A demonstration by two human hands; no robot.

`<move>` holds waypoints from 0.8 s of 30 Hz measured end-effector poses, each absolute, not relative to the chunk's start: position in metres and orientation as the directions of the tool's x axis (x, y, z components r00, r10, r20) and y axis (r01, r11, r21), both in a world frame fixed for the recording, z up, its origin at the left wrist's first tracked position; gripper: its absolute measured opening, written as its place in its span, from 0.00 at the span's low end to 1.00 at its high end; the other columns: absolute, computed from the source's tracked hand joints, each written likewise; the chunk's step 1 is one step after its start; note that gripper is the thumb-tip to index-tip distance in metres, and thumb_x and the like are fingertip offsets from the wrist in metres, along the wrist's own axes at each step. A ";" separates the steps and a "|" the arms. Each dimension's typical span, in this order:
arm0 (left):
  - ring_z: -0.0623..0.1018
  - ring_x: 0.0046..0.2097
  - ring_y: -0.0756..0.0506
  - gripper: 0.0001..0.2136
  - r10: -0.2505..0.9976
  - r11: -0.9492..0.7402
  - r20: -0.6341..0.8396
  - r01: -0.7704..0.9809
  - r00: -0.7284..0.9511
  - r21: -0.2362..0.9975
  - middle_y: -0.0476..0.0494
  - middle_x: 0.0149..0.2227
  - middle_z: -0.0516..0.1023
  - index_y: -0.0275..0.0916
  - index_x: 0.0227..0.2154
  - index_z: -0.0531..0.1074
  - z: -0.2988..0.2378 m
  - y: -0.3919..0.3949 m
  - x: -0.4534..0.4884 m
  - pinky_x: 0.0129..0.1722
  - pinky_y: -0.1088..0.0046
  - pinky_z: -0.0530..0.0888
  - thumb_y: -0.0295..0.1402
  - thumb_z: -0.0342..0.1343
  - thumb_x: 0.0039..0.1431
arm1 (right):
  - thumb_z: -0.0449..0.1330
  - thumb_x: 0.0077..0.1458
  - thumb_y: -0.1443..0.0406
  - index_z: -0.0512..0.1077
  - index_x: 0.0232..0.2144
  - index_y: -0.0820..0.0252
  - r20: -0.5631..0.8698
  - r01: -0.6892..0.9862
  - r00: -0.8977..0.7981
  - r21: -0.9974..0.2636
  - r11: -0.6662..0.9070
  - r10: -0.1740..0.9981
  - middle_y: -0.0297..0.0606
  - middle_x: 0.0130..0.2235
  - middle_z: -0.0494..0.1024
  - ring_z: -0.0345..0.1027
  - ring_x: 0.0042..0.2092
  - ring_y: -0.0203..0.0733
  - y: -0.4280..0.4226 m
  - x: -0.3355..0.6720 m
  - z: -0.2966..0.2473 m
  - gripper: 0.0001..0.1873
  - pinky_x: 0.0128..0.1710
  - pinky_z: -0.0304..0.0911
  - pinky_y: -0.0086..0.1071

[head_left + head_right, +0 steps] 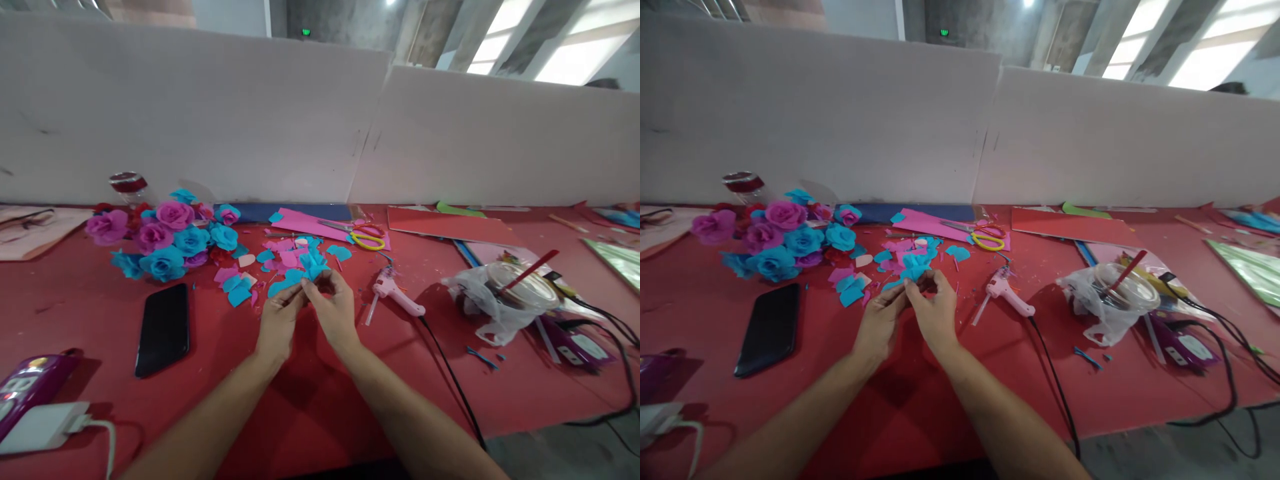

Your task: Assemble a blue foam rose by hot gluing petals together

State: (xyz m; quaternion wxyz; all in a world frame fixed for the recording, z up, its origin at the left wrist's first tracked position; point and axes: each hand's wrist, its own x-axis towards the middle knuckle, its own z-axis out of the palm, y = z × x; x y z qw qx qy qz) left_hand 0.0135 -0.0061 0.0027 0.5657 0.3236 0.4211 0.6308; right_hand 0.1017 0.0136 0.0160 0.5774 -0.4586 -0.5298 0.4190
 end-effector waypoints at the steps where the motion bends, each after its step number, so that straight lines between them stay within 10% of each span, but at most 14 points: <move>1: 0.79 0.40 0.44 0.12 0.986 -0.005 -0.070 -0.443 -0.154 0.896 0.43 0.36 0.82 0.40 0.36 0.79 0.003 -0.006 0.014 0.44 0.67 0.72 0.38 0.63 0.48 | 0.60 0.50 0.61 0.67 0.27 0.59 0.225 -0.016 0.091 -0.974 0.227 0.970 0.31 0.27 0.70 0.64 0.30 0.35 0.013 0.102 0.016 0.07 0.34 0.63 0.30; 24: 0.78 0.39 0.45 0.07 0.995 -0.062 0.004 -0.570 -0.103 0.819 0.47 0.32 0.81 0.42 0.27 0.80 0.001 0.000 0.004 0.45 0.68 0.72 0.33 0.67 0.40 | 0.61 0.49 0.66 0.70 0.32 0.58 0.379 -0.043 -0.010 -0.925 0.378 0.926 0.33 0.32 0.74 0.68 0.36 0.38 0.007 0.110 0.015 0.05 0.41 0.64 0.33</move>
